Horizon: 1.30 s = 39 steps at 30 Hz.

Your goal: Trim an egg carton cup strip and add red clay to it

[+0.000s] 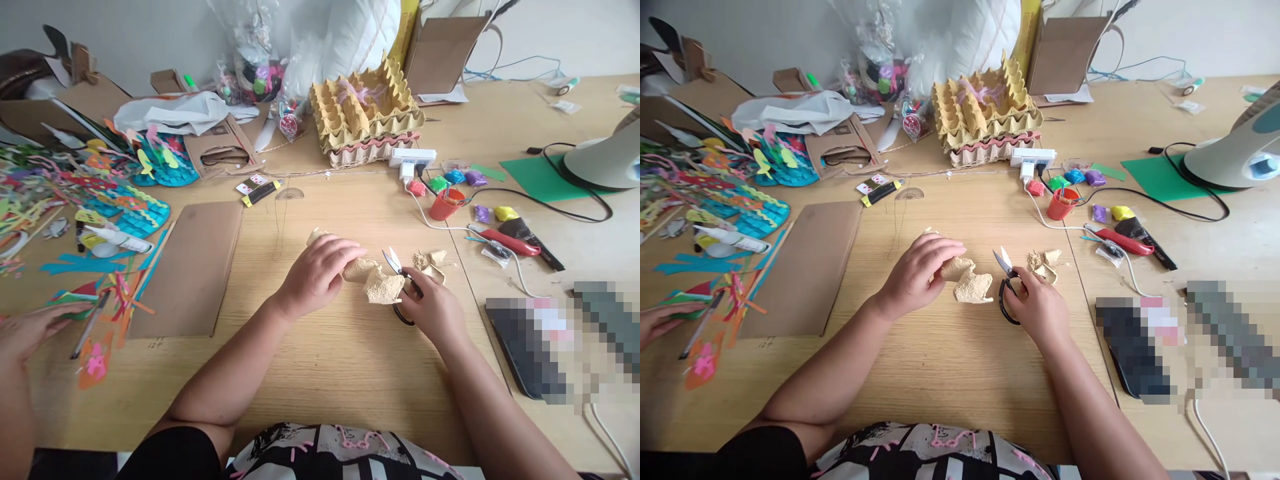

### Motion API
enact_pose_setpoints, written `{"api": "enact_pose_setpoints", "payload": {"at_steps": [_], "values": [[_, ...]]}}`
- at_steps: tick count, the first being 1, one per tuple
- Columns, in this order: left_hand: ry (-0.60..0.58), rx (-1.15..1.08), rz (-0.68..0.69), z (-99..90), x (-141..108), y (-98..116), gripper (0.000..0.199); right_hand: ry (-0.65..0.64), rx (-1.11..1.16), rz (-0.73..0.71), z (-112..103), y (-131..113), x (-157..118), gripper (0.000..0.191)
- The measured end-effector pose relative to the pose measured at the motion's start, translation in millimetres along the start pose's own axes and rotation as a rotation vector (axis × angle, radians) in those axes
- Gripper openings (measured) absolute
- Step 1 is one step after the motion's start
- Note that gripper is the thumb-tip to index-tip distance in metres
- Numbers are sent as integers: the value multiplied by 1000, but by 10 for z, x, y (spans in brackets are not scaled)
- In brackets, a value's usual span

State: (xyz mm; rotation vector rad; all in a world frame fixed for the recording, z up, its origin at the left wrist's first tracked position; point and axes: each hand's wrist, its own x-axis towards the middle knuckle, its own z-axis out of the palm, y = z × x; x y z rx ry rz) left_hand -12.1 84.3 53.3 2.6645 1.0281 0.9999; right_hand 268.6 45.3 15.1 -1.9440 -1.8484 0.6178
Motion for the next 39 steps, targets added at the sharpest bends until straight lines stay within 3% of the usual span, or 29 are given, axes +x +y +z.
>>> {"api": "enact_pose_setpoints", "payload": {"at_steps": [3,6,9,16,23,39], "values": [[-9,13,10,-13,4,-16,63,-46,424,-14,23,25,-19,40],[-19,50,35,-9,0,-38,62,-188,883,-105,48,12,-90,42],[-31,83,16,7,-11,-56,62,-297,1046,-208,68,-48,-203,42],[-50,132,-41,41,-28,-88,61,-353,1027,-209,48,-208,-354,47],[-68,157,-65,57,-47,-104,62,-311,915,-200,29,-233,-349,52],[-83,155,-55,54,-40,-91,63,-279,946,-160,67,-269,-372,53]]}}
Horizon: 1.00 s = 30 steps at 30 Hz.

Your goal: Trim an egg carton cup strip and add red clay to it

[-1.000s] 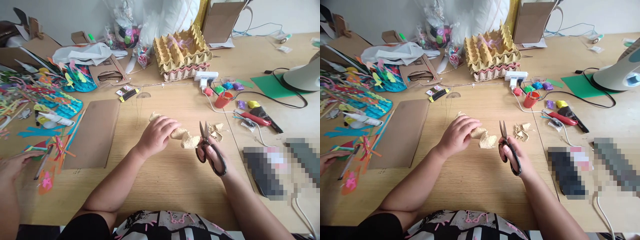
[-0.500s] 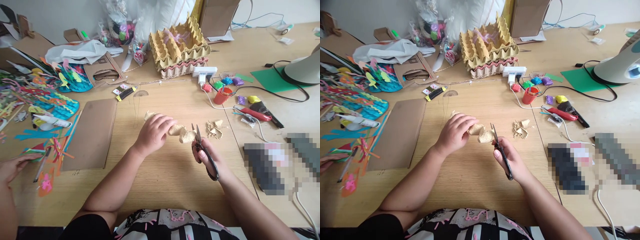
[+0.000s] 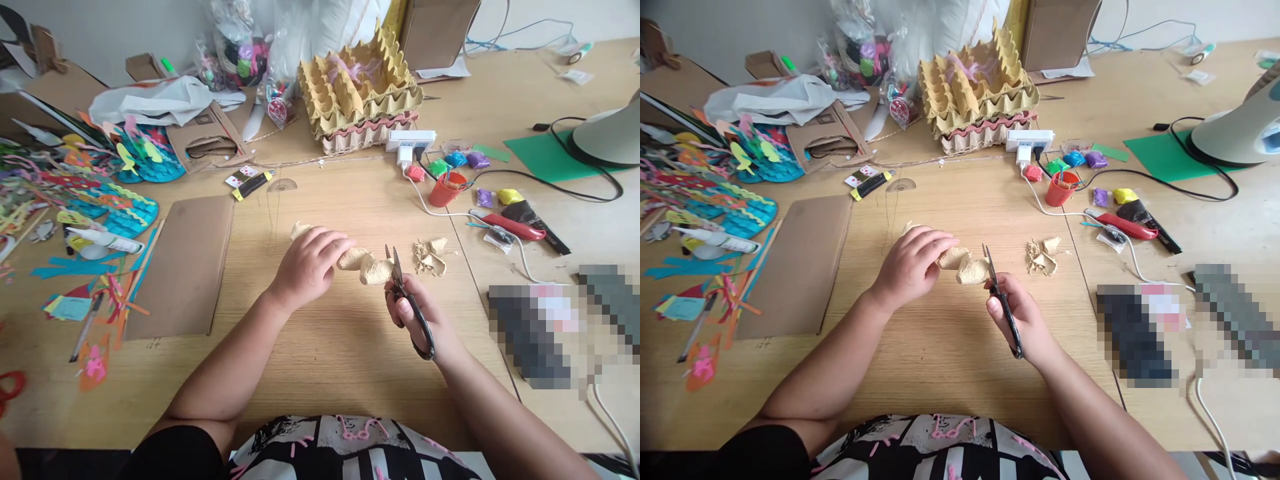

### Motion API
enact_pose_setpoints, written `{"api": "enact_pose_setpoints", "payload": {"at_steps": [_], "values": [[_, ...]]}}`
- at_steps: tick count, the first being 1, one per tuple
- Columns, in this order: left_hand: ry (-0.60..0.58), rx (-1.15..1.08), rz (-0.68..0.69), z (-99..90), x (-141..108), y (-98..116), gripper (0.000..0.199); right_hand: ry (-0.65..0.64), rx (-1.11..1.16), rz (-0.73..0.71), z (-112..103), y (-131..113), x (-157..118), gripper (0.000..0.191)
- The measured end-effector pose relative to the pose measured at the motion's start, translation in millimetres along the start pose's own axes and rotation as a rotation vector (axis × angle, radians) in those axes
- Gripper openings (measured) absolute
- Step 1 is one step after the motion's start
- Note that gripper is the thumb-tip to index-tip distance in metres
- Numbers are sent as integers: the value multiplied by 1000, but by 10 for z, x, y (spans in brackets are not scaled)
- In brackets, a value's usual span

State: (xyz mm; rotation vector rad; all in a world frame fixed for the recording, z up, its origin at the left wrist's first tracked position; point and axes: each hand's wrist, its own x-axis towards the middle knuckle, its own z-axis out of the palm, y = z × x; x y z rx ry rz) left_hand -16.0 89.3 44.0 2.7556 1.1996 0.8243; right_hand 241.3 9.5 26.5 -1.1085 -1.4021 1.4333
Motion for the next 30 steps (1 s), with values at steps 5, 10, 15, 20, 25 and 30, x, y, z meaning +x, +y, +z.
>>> {"api": "enact_pose_setpoints", "payload": {"at_steps": [5,10,15,20,25,30], "values": [[14,5,26,9,12,27,57,17,-13,6,7,-40,-9,52],[-5,36,-17,56,8,25,46,42,-39,26,10,-34,-11,53],[49,97,8,75,2,42,35,85,-2,24,28,4,-7,53],[82,127,22,77,12,67,33,114,51,8,50,5,-10,50],[110,147,47,68,11,65,35,113,105,-13,80,-12,-11,45],[108,142,35,43,2,56,39,94,99,-29,84,-44,-16,40]]}}
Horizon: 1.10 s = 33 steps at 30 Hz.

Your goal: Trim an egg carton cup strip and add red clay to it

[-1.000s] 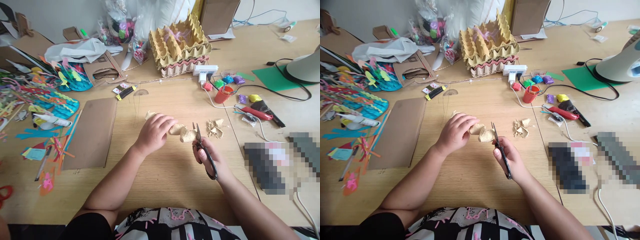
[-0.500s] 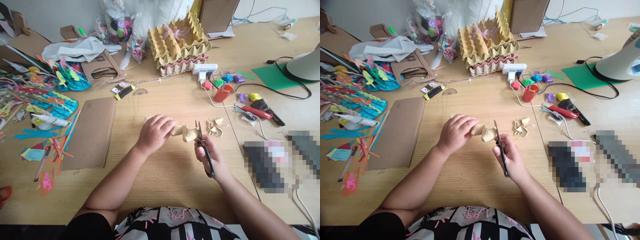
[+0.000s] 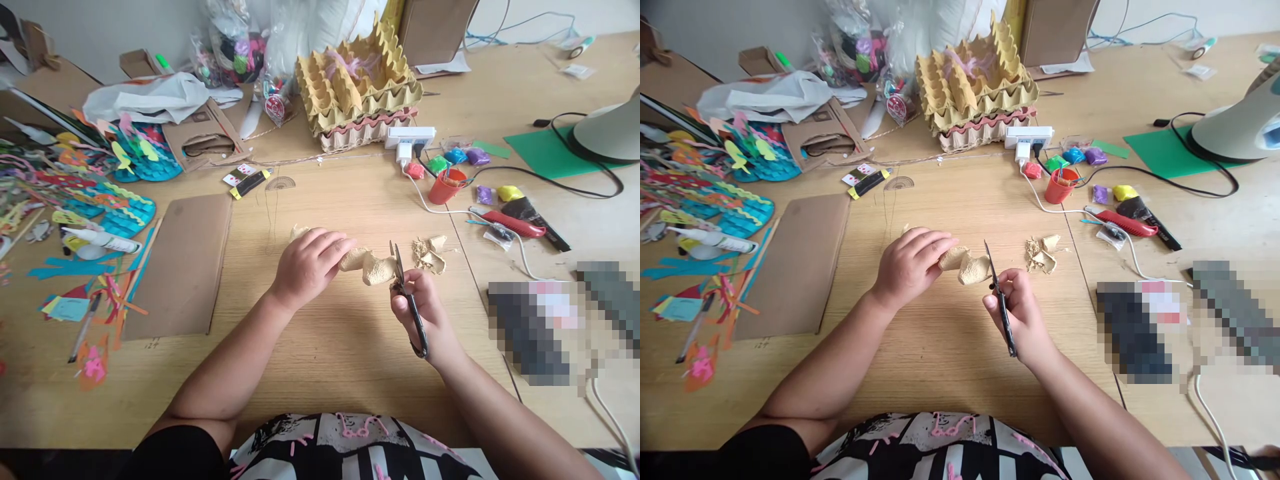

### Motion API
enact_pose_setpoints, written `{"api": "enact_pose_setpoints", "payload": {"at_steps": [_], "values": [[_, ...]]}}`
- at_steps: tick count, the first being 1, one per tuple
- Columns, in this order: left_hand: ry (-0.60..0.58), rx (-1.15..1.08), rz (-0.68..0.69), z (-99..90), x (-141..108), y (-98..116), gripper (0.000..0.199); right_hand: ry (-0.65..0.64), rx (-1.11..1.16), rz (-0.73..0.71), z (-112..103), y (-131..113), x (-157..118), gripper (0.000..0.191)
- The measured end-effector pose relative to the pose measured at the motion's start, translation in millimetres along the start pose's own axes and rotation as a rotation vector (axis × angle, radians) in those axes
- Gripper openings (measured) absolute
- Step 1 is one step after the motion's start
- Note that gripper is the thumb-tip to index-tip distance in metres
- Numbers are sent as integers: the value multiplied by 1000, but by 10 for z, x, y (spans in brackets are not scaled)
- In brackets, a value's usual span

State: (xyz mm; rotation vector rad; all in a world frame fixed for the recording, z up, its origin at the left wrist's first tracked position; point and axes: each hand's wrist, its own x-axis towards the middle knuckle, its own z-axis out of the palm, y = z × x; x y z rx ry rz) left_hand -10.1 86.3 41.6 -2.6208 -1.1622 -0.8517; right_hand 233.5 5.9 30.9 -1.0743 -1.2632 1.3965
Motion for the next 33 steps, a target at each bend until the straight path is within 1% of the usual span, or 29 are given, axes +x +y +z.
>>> {"api": "enact_pose_setpoints", "payload": {"at_steps": [10,20,27,33], "values": [[-9,-49,-27,-31,-17,-88,41,-54,-72,-11,5,12,-22,35],[-2,-82,-11,-31,-16,-107,41,-61,-137,-24,16,-11,-32,31],[-23,-83,-7,-48,-22,-160,47,-85,-138,29,-9,19,-47,35],[-52,-112,5,-93,-36,-281,56,-186,-163,128,-69,5,-22,37]]}}
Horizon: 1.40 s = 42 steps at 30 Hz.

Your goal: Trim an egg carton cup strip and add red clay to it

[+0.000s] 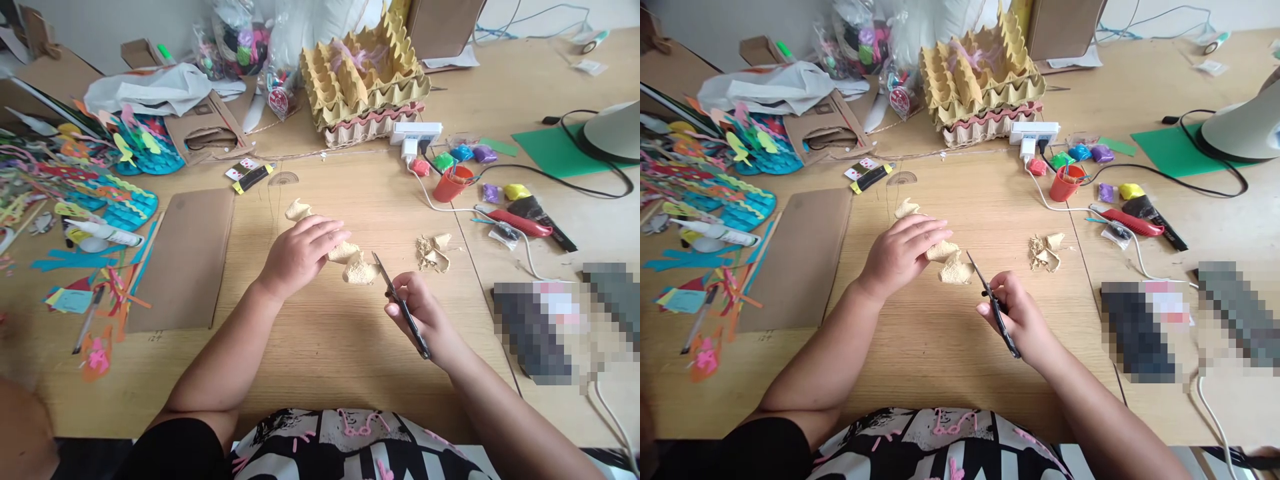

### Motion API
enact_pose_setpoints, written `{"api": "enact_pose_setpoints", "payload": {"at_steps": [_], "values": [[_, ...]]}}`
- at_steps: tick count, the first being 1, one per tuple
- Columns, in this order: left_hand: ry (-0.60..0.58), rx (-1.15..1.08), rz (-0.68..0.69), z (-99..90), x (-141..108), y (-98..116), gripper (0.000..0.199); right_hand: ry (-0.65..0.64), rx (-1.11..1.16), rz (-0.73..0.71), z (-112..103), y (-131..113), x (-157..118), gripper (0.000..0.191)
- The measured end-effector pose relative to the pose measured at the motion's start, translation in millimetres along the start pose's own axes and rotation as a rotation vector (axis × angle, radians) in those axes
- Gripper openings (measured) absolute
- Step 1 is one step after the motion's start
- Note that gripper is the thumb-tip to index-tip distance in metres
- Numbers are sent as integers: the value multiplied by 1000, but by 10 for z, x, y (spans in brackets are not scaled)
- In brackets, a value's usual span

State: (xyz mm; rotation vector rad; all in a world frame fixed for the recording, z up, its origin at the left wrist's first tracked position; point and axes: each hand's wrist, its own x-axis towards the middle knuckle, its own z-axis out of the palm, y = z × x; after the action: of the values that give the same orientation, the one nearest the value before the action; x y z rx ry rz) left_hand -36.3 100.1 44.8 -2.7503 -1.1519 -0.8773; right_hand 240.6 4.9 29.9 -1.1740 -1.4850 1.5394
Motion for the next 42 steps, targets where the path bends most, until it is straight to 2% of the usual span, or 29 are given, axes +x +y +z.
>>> {"api": "enact_pose_setpoints", "payload": {"at_steps": [5,8,11,14,17,21,26,30,36,42], "values": [[-65,-64,-7,-18,-15,-54,56,-61,-24,74,-85,-88,16,42],[-108,-131,-38,-10,-5,-57,57,-53,19,103,-133,-102,33,46],[-131,-167,-82,-16,14,-46,56,70,163,73,-183,-64,99,53],[-126,-166,-122,-47,26,-18,53,294,370,56,-241,-42,202,60],[-120,-215,-181,-92,30,27,51,355,466,95,-268,-61,268,64],[-146,-278,-155,-152,45,94,50,342,502,73,-181,-33,237,53],[-218,-280,-51,-150,71,163,47,280,365,-108,-40,86,165,59],[-240,-278,-36,-80,54,186,46,285,293,-203,0,61,126,51],[-284,-304,-24,-24,34,237,52,385,252,-136,58,51,101,46],[-198,-223,-52,-12,74,457,64,519,418,-128,92,47,146,51]]}}
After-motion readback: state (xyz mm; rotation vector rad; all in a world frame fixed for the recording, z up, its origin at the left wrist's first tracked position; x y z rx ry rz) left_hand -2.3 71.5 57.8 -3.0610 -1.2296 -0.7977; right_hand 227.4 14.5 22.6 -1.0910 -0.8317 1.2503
